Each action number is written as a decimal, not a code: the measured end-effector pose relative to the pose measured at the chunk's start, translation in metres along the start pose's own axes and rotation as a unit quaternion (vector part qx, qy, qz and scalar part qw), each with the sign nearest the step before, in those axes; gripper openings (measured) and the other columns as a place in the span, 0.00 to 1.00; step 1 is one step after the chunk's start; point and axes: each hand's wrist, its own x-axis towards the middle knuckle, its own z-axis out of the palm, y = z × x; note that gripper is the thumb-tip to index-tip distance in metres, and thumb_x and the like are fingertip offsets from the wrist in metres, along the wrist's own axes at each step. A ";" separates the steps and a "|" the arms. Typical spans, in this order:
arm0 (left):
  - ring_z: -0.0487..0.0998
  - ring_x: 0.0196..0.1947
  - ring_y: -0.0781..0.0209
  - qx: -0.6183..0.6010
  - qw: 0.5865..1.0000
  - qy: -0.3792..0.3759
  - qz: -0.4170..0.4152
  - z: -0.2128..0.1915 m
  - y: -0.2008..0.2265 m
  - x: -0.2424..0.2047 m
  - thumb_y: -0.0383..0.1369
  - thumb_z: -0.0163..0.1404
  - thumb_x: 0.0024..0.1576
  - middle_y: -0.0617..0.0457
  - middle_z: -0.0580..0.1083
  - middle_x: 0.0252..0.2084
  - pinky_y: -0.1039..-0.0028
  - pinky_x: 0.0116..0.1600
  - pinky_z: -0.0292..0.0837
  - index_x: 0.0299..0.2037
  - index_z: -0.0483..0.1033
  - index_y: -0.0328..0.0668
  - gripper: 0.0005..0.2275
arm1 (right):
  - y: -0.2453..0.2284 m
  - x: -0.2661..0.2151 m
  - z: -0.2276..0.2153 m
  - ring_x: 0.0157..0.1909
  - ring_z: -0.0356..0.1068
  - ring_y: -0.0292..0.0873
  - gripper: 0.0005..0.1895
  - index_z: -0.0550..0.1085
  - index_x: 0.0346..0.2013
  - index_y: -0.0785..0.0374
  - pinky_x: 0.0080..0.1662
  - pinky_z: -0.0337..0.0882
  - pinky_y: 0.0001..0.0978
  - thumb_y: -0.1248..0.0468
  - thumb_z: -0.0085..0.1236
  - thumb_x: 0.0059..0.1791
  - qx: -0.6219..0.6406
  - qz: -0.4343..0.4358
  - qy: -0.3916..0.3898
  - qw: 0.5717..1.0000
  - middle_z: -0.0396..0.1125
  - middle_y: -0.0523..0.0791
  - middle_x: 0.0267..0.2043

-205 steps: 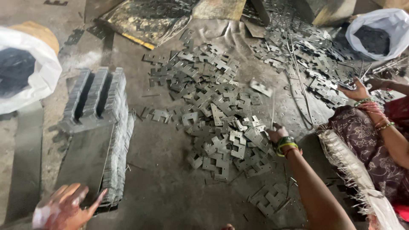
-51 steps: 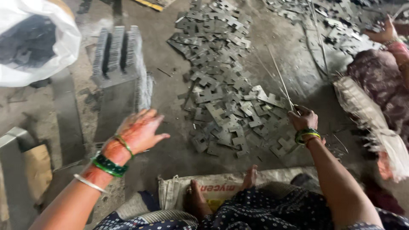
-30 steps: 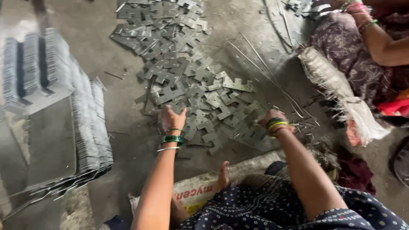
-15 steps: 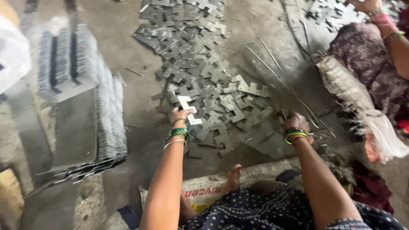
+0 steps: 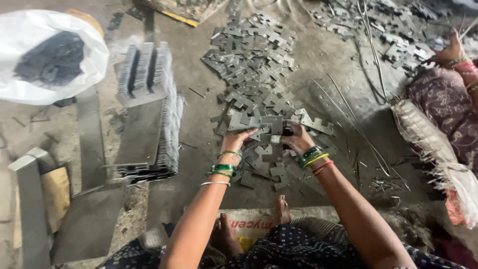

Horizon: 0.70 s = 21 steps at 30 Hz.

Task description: The person sits on the floor and repeatedly picks up small metal brackets from a large pile, aligns them, and stacks them into neat columns. The person occasionally uses a thin metal rod to move brackets around. The task continues with the same repetitive stacking motion throughout the clip.

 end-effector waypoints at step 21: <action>0.69 0.62 0.52 0.089 0.989 -0.087 -0.078 -0.064 -0.005 -0.035 0.60 0.60 0.41 0.43 0.68 0.67 0.58 0.65 0.63 0.70 0.60 0.38 0.49 | -0.148 -0.051 0.096 0.55 0.74 0.48 0.37 0.70 0.61 0.62 0.53 0.77 0.38 0.58 0.72 0.39 -0.360 -0.021 -0.025 0.932 0.74 0.52 0.56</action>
